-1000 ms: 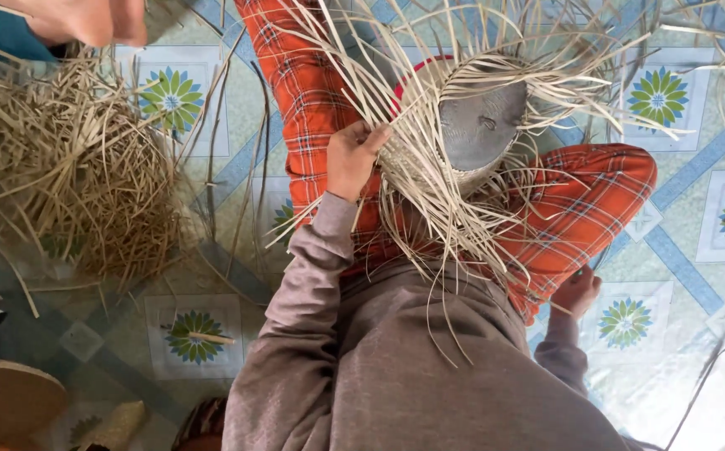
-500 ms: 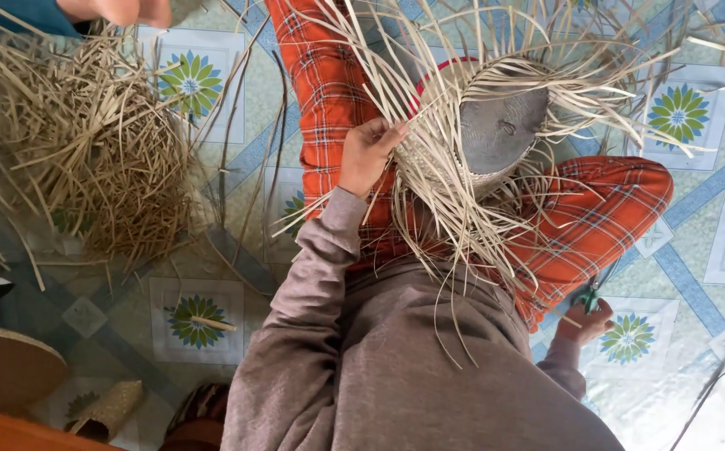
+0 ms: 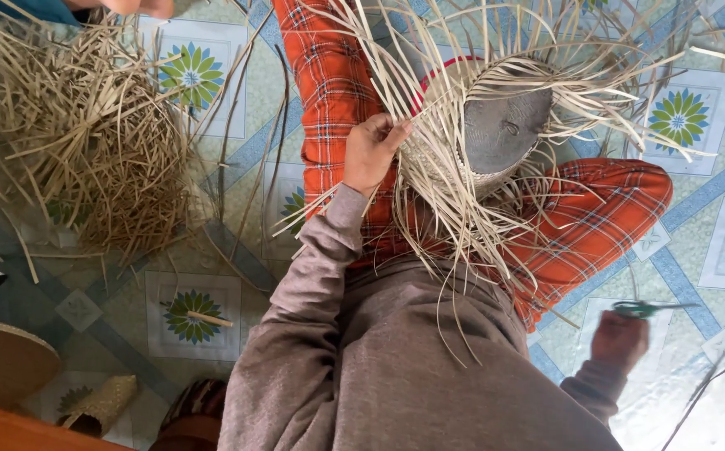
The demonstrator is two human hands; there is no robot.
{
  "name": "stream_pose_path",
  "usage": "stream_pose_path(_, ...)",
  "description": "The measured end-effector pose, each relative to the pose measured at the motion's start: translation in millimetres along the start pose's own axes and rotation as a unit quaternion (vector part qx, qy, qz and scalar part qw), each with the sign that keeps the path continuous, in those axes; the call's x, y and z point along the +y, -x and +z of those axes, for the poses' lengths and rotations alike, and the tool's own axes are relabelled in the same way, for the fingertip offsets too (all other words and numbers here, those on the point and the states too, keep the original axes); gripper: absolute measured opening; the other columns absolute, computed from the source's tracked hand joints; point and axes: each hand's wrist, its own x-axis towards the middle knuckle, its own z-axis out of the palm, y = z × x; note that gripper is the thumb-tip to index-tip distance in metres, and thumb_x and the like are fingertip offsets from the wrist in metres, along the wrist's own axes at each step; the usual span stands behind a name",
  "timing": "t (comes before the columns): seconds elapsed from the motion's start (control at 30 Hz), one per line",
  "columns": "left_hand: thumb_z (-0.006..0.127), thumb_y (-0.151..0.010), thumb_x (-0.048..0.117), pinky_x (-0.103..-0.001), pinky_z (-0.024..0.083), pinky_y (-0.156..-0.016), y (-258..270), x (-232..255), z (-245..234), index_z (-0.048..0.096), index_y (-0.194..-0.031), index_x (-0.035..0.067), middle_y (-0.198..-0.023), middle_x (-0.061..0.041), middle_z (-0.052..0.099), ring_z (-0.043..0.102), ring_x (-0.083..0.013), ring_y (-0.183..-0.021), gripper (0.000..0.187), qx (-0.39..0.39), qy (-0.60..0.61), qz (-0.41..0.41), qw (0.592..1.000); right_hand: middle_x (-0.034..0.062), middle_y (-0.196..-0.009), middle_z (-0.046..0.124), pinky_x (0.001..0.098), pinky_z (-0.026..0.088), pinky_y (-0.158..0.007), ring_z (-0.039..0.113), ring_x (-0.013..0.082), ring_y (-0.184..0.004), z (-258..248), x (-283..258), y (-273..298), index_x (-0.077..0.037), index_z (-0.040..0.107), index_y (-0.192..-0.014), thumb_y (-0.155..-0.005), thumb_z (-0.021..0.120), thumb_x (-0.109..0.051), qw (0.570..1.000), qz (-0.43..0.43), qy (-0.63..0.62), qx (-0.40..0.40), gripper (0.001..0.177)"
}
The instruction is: Weaving dried plant fibers around a mold to create a hat or basket
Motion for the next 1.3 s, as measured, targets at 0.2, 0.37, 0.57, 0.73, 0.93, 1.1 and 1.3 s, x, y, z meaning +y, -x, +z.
stream_pose_path(0.2, 0.074, -0.089, 0.022, -0.023, 0.035, -0.047, -4, 0, -1, 0.064, -0.071, 0.004, -0.059, 0.002, 0.052, 0.038, -0.008, -0.049, 0.028, -0.008, -0.015, 0.006, 1.0, -0.0079, -0.095, 0.067, 0.0145, 0.042, -0.06, 0.059, 0.0003, -0.078, 109, -88, 29, -0.02, 0.064, -0.131, -0.109, 0.06, -0.019, 0.992, -0.097, -0.079, -0.024, 0.023)
stream_pose_path(0.37, 0.076, -0.086, 0.027, -0.024, 0.038, -0.048, -4, -1, -1, 0.062, -0.069, 0.005, -0.058, 0.002, 0.051, 0.04, -0.0085, -0.049, 0.031, -0.005, -0.017, -0.016, 1.0, -0.0087, -0.095, 0.068, 0.0152, 0.052, -0.059, 0.061, 0.0022, -0.07, 203, -86, 39, -0.016, 0.064, -0.13, -0.085, 0.064, -0.008, 0.908, -0.14, -0.027, -0.393, 0.046)
stream_pose_path(0.57, 0.082, -0.081, 0.034, -0.022, 0.042, -0.052, -9, -25, 2, 0.077, -0.077, 0.014, -0.056, 0.002, 0.061, 0.052, -0.0054, -0.057, 0.02, 0.022, 0.009, -0.082, 0.996, 0.0277, -0.087, 0.065, 0.0447, 0.062, -0.052, 0.068, 0.0319, -0.07, 335, -33, 76, 0.007, 0.06, -0.116, -0.069, 0.059, 0.012, 0.803, -0.064, -0.015, -0.592, 0.047)
stream_pose_path(0.73, 0.08, -0.086, 0.027, -0.023, 0.045, -0.051, -11, -31, -1, 0.078, -0.085, 0.009, -0.061, -0.003, 0.067, 0.053, -0.0058, -0.061, 0.018, -0.01, 0.042, -0.073, 0.996, 0.0218, -0.089, 0.066, 0.0273, 0.055, -0.049, 0.064, 0.0168, -0.06, 397, -29, 94, 0.004, 0.054, -0.127, -0.09, 0.059, 0.012, 0.769, -0.152, 0.16, -0.6, 0.038)
stream_pose_path(0.93, 0.082, -0.086, 0.021, -0.018, 0.048, -0.054, -9, -19, -4, 0.078, -0.088, 0.004, -0.065, -0.005, 0.068, 0.056, -0.0052, -0.061, 0.017, -0.016, 0.118, -0.071, 0.99, 0.0207, -0.085, 0.07, 0.037, 0.052, -0.053, 0.068, 0.0248, -0.064, 389, -30, 109, 0.002, 0.06, -0.125, -0.087, 0.073, 0.002, 0.718, -0.25, 0.394, -0.517, 0.04)
stream_pose_path(1.1, 0.083, -0.086, 0.021, -0.018, 0.052, -0.054, -8, -26, -5, 0.079, -0.093, 0.004, -0.071, -0.005, 0.07, 0.058, -0.0055, -0.066, 0.019, -0.027, 0.13, -0.061, 0.989, 0.0176, -0.085, 0.071, 0.0523, 0.052, -0.057, 0.068, 0.0386, -0.068, 393, -46, 123, -0.002, 0.062, -0.123, -0.083, 0.075, -0.01, 0.655, -0.346, 0.521, -0.424, 0.043)
stream_pose_path(1.3, 0.082, -0.088, 0.016, -0.018, 0.053, -0.053, -9, -31, -4, 0.079, -0.095, 0.002, -0.073, -0.006, 0.069, 0.059, -0.0057, -0.068, 0.017, -0.03, 0.133, -0.059, 0.989, 0.0047, -0.083, 0.071, 0.0538, 0.056, -0.059, 0.07, 0.0353, -0.071, 396, -38, 121, -0.015, 0.066, -0.121, -0.079, 0.079, -0.023, 0.598, -0.452, 0.564, -0.347, 0.044)
